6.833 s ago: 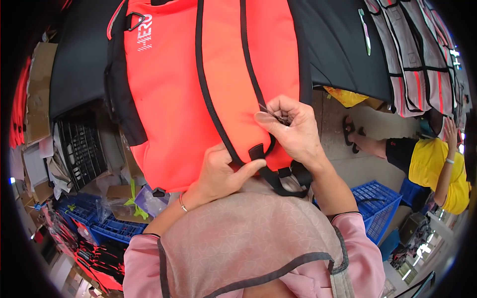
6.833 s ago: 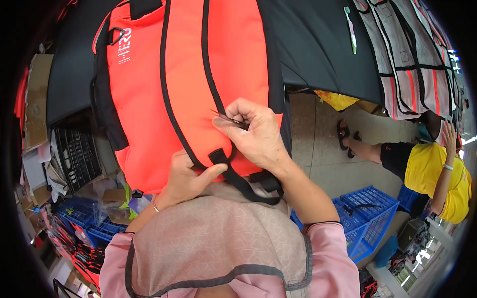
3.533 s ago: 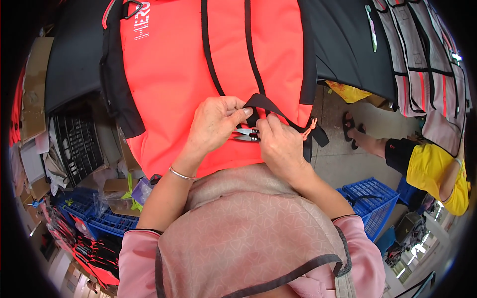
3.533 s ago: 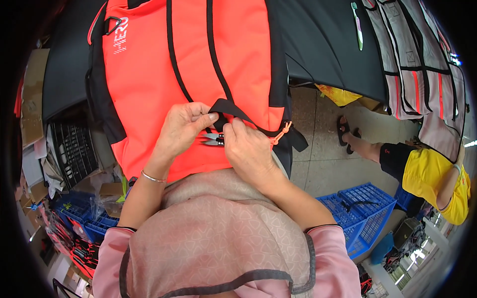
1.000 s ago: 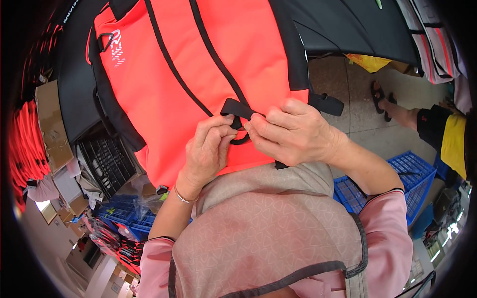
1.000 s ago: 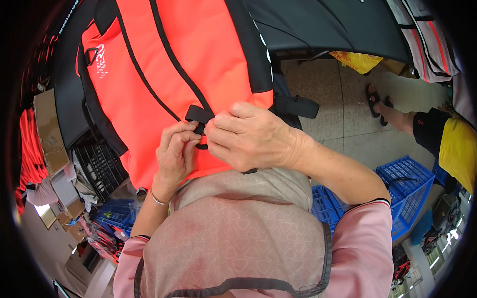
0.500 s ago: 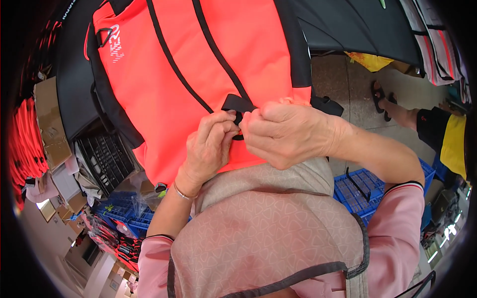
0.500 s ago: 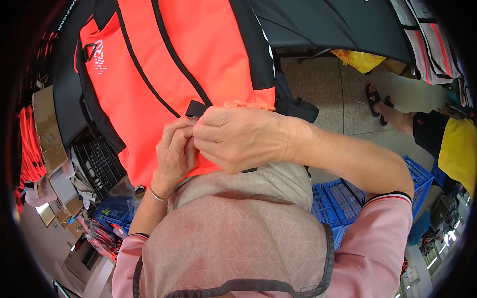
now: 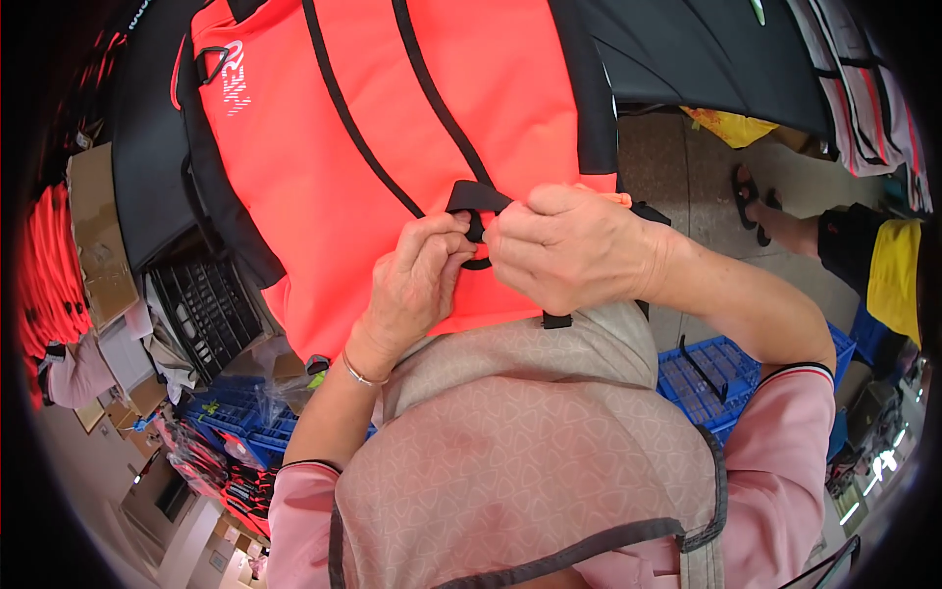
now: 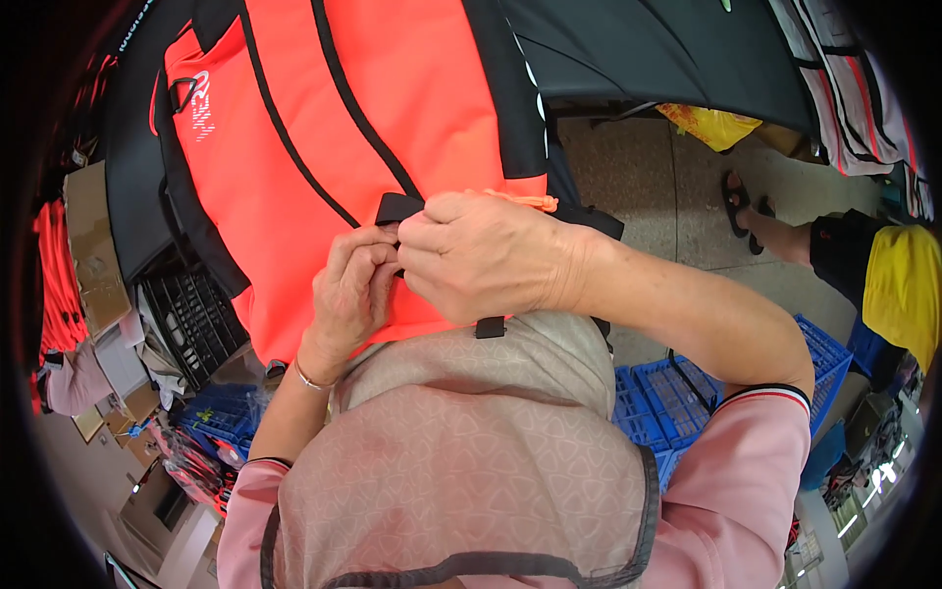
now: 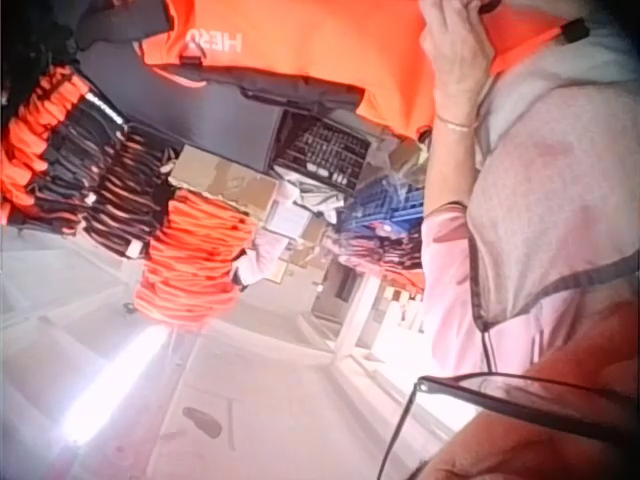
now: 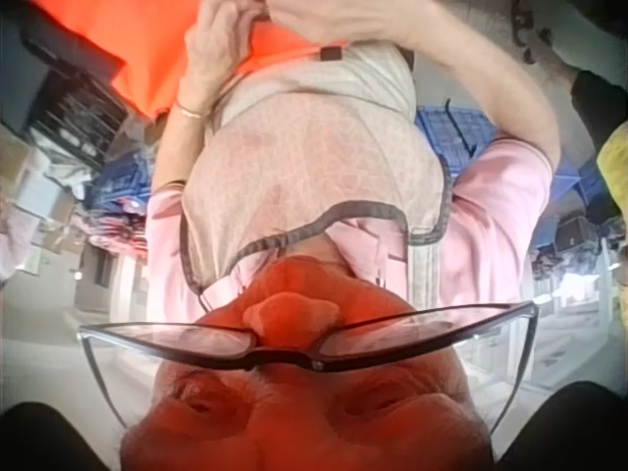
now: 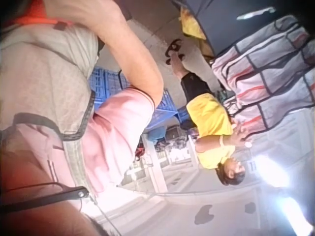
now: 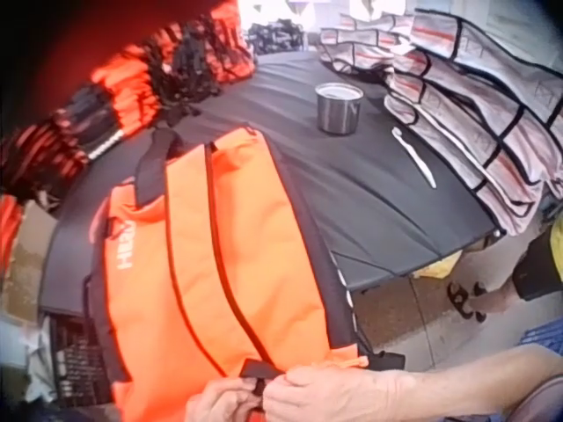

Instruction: Inspecting life vests for defects, trimming loose threads with nippers, and cleaning surfaces with a toothbrush before packing them into bags.

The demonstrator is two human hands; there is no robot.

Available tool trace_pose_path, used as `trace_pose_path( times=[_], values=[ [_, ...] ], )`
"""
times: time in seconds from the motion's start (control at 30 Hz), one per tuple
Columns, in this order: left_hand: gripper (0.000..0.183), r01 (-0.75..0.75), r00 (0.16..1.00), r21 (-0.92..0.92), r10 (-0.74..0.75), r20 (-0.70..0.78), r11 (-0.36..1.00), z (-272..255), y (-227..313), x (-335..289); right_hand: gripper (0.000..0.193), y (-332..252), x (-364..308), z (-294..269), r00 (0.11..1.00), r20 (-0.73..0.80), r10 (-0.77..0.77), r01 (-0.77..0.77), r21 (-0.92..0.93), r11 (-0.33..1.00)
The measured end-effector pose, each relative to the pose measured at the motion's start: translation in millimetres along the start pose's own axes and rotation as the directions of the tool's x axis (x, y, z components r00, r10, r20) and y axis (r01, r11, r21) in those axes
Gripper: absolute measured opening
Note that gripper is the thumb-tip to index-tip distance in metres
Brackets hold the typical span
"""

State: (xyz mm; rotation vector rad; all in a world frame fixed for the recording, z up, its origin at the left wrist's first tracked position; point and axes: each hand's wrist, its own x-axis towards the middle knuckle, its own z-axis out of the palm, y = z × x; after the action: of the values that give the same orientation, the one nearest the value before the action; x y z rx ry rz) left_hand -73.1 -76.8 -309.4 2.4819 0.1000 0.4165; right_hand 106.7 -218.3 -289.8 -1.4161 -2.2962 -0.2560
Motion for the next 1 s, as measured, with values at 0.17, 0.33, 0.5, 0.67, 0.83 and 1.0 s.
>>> trace_pose_path(
  times=[0.17,0.33,0.5,0.67,0.83,1.0],
  values=[
    [0.016,0.013,1.0,0.002,-0.013,0.0,1.0,0.1,0.5,-1.2,0.015,0.3,-4.6,3.4,0.996,-0.081,0.047,-0.044,0.037,0.998],
    [0.015,0.025,1.0,-0.008,-0.025,-0.016,1.0,1.0,1.4,-1.8,0.015,2.9,-5.8,0.6,0.997,-0.066,0.035,-0.034,0.02,0.999],
    [0.015,0.029,0.999,-0.017,-0.029,-0.023,0.999,0.8,1.3,-0.9,0.016,4.6,-7.5,0.9,0.998,-0.057,0.021,-0.02,0.025,0.999],
    [0.015,0.023,0.999,-0.004,-0.023,-0.025,1.0,-0.4,1.7,0.6,0.016,6.1,-5.9,1.7,0.998,-0.066,0.018,-0.016,0.035,0.999],
    [0.017,0.028,0.999,0.01,-0.027,-0.044,1.0,2.1,-0.8,-1.4,0.015,9.1,-0.7,3.2,0.998,-0.061,0.002,0.0,0.029,1.0],
    [0.019,0.017,0.999,0.004,-0.016,-0.047,1.0,4.1,3.2,2.7,0.013,12.3,7.1,-3.5,0.998,0.039,-0.05,0.048,0.058,0.997]
  ],
)
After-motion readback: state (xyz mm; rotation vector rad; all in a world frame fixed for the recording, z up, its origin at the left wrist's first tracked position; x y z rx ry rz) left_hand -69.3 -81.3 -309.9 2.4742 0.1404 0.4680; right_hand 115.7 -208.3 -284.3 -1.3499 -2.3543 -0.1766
